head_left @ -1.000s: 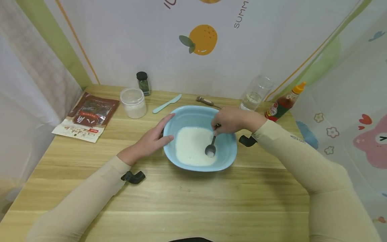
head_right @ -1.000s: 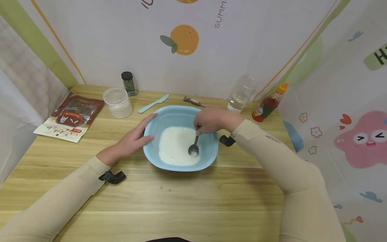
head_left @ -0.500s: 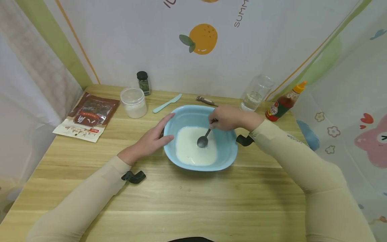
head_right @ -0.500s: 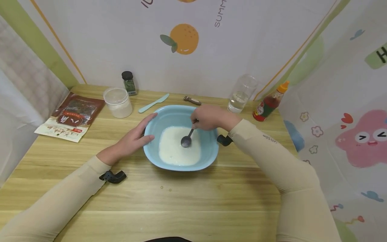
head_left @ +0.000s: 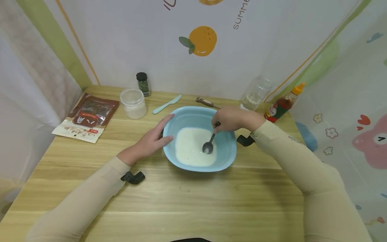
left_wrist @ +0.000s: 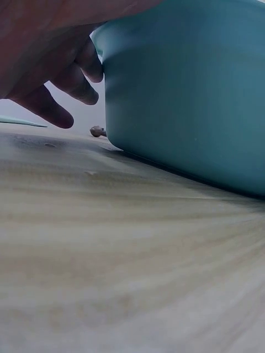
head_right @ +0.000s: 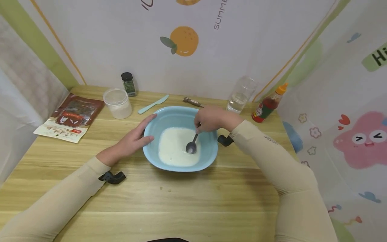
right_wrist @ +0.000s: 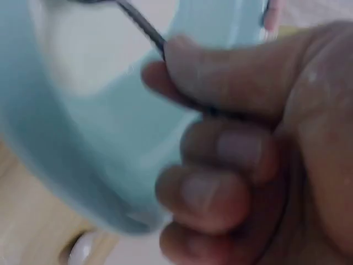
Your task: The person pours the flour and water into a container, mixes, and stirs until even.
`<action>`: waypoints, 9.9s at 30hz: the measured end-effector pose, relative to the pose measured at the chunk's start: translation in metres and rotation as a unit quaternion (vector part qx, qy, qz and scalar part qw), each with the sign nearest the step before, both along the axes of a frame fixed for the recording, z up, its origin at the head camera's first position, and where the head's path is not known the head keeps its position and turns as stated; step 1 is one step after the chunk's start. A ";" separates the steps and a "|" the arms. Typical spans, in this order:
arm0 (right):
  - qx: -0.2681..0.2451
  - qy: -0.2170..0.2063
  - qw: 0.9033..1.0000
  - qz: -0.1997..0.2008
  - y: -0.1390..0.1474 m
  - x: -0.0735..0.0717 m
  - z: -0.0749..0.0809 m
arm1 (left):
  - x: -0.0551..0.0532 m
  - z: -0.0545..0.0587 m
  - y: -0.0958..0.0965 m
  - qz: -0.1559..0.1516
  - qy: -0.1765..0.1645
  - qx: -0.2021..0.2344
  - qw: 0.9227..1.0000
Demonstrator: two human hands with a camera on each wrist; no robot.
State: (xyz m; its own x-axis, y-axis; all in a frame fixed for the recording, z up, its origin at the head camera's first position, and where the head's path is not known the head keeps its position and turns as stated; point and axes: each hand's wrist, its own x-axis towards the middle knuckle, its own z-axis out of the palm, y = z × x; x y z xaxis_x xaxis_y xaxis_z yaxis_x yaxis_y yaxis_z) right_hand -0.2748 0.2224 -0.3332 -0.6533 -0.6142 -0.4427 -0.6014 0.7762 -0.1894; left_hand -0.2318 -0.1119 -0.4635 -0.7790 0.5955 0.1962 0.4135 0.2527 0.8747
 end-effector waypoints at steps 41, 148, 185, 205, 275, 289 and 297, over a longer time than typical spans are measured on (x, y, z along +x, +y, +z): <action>-0.035 -0.059 0.998 0.006 -0.009 0.001 -0.006 | 0.001 0.000 0.004 -0.003 0.002 0.001 1.000; -0.004 0.002 1.000 -0.021 -0.008 -0.007 0.002 | 0.002 0.001 0.002 -0.003 -0.006 0.002 1.000; -0.019 0.000 0.998 -0.061 -0.009 -0.003 -0.002 | 0.002 0.000 0.000 0.000 0.001 -0.002 1.000; -0.004 0.002 1.000 -0.030 -0.007 0.002 0.001 | 0.001 0.001 0.001 -0.001 0.005 0.000 1.000; -0.053 0.005 0.998 -0.045 -0.008 0.000 -0.007 | 0.002 -0.003 0.003 -0.007 0.000 0.017 1.000; -0.053 0.007 0.996 -0.069 -0.019 0.005 -0.003 | 0.002 0.002 0.001 -0.002 0.010 0.004 1.000; -0.046 0.054 0.990 -0.125 -0.016 0.000 -0.009 | 0.002 0.001 0.002 -0.002 0.009 0.003 1.000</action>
State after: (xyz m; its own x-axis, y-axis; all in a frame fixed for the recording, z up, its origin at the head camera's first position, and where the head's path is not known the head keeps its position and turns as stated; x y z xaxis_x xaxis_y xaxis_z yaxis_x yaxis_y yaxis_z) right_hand -0.2751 0.2061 -0.3417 -0.8303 -0.4620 -0.3115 -0.4133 0.8856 -0.2118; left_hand -0.2295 -0.1097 -0.4625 -0.7724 0.5979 0.2144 0.4311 0.2457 0.8682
